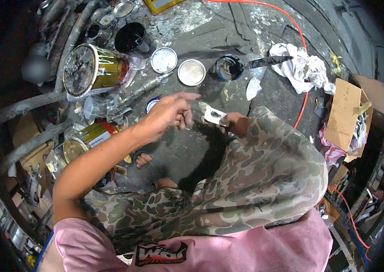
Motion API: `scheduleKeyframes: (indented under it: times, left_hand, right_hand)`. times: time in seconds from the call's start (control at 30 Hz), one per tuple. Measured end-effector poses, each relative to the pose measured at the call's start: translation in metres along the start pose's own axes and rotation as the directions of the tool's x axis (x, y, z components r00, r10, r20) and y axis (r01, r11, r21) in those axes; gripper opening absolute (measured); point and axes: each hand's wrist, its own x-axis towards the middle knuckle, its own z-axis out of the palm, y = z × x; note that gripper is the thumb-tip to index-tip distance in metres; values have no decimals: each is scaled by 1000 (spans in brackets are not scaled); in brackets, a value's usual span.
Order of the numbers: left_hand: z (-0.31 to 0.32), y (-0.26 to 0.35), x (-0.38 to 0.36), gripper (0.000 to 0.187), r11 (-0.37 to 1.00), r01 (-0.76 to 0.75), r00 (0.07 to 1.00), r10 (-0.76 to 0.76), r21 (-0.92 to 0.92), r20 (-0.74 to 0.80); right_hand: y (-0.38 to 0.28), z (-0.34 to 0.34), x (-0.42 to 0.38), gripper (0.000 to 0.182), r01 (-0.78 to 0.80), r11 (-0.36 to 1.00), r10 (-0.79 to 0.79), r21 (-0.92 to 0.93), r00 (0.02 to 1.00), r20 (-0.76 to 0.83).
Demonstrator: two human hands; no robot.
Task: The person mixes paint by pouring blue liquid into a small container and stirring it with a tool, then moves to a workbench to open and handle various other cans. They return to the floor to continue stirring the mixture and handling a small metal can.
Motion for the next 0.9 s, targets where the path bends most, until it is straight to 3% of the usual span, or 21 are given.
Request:
scheduleKeyframes:
  times: [0.07,0.13,0.27,0.3,0.33,0.4,0.43,0.47,0.5,0.53,0.57,0.6,0.67,0.7,0.73,0.77,0.8,0.87,0.9]
  left_hand:
    - [-5,-8,4,47,941,49,996,-20,-336,89]
    - [-10,-12,5,46,909,68,993,-20,-412,120]
    - [-14,-12,6,43,825,126,981,-19,-552,195]
    - [-14,-13,6,43,824,126,981,-19,-552,195]
    - [-15,-14,7,43,830,112,980,-1,-547,199]
    - [-14,-15,8,43,834,96,979,18,-544,201]
    - [-11,-15,8,45,917,46,990,10,-395,139]
    - [-8,-16,9,47,972,6,997,12,-233,76]
    - [-3,-24,9,47,972,6,997,12,-236,74]
    - [5,-39,8,50,985,-148,984,138,91,113]
    - [12,-52,7,52,867,-298,952,242,399,187]
    - [19,-60,6,60,654,-365,931,273,663,242]
    - [25,-86,9,68,443,-375,926,221,814,306]
    - [22,-108,17,68,445,-374,926,228,814,301]
    - [15,-134,26,71,348,-304,952,157,887,265]
    - [9,-149,30,74,240,-235,972,86,942,220]
    - [3,-152,28,74,244,-235,972,88,941,220]
    - [-11,-158,22,76,42,-253,967,-21,966,254]
    - [-16,-163,19,76,43,-245,969,-22,969,246]
  right_hand:
    - [10,-2,7,27,-8,997,3,-80,998,-59]
    - [36,-14,28,15,13,990,-38,137,982,183]
    - [43,-10,30,20,117,987,-128,113,987,95]
    - [50,-8,30,27,341,908,-350,-242,937,5]
    - [56,-9,30,33,466,672,-568,-575,823,3]
    - [51,-17,23,40,379,654,-542,-654,838,-56]
    - [46,-19,20,47,286,630,-519,-722,847,-117]
    - [48,-21,21,47,288,630,-518,-721,848,-113]
    - [49,-25,23,50,276,625,-564,-730,806,-179]
    - [51,-31,26,54,263,621,-608,-739,756,-242]
    - [58,-40,30,52,239,591,-611,-770,756,-235]
    - [52,-46,27,52,246,585,-616,-773,754,-228]
    - [27,-54,15,49,115,689,-419,-716,869,-263]
    - [14,-55,9,39,33,739,-344,-672,877,-335]
    - [9,-59,8,39,35,735,-347,-677,877,-332]
    - [8,-64,6,37,114,824,-413,-555,790,-452]
    - [5,-68,3,35,212,879,-444,-426,689,-573]
    - [-39,-68,-14,34,300,891,-453,-339,618,-642]
    - [-47,-74,-14,34,350,868,-496,-352,585,-642]
